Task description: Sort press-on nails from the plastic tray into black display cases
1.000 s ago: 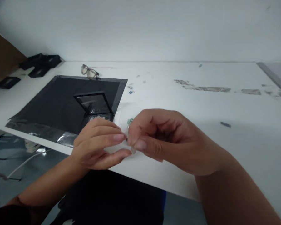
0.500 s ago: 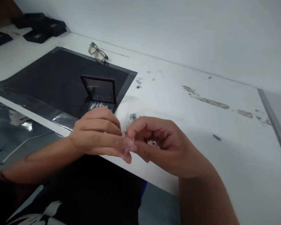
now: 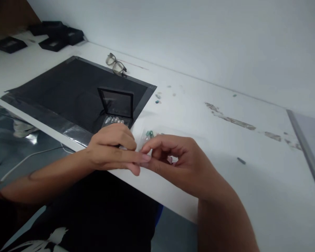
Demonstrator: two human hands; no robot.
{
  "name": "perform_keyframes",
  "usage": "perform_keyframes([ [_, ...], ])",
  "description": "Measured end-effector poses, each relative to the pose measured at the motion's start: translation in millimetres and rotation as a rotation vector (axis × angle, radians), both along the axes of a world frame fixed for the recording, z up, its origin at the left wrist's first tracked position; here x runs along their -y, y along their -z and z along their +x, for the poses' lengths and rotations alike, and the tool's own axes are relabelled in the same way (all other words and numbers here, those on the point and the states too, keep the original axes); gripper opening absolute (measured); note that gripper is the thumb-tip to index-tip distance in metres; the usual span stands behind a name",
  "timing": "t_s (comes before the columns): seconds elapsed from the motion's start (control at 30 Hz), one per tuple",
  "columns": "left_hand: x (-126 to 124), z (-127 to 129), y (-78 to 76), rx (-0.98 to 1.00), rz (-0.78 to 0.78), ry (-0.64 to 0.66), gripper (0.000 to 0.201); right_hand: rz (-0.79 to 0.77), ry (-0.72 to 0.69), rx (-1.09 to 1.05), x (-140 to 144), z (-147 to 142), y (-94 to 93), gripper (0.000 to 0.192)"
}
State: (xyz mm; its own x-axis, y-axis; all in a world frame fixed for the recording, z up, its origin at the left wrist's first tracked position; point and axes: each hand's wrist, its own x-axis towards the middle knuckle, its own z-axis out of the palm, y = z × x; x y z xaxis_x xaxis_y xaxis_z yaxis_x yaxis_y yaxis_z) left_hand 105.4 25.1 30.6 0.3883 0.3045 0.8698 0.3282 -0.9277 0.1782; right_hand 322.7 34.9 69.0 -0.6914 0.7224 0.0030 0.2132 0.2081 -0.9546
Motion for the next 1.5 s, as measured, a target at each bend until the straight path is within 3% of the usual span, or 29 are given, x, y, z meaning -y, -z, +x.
perform_keyframes([
  [0.13, 11.1, -28.9, 0.8, -0.083, -0.014, -0.120, 0.012, 0.081, 0.112, 0.018, 0.0, 2.2, 3.5, 0.009],
  [0.27, 18.7, -73.9, 10.6, -0.157, -0.138, -0.313, 0.007, 0.211, 0.239, 0.030, -0.5, 3.8, 5.4, 0.009],
  [0.4, 18.7, -107.7, 21.5, -0.288, -0.168, -0.414, 0.017, 0.316, 0.364, 0.126, 1.3, -2.5, 3.9, 0.010],
  [0.53, 16.2, -117.4, 27.6, -0.348, -0.092, -0.399, 0.036, 0.375, 0.456, 0.179, 0.7, -4.3, 5.0, 0.012],
  [0.73, 17.0, -112.6, 28.0, -0.393, 0.006, -0.438, 0.032, 0.555, 0.784, 0.342, -5.6, 6.1, 6.5, 0.016],
  [0.8, 17.6, -112.2, 27.4, -0.431, 0.027, -0.422, 0.032, 0.580, 0.833, 0.406, -7.2, 7.5, 7.1, 0.016],
  [1.07, 19.3, -114.7, 29.0, -0.384, 0.004, -0.433, 0.026, 0.630, 0.731, 0.451, -15.3, 14.0, 16.5, 0.017],
  [1.27, 20.2, -114.4, 28.8, -0.343, -0.091, -0.484, 0.021, 0.750, 0.862, 0.484, -16.5, 23.6, 5.4, 0.013],
  [1.37, 19.9, -114.3, 29.2, -0.330, -0.132, -0.517, 0.023, 0.682, 0.820, 0.545, -16.5, 30.0, 3.7, 0.017],
  [1.5, 19.1, -113.1, 30.3, -0.321, -0.171, -0.654, 0.021, 0.456, 0.602, 0.625, -18.5, 39.8, 8.4, 0.026],
])
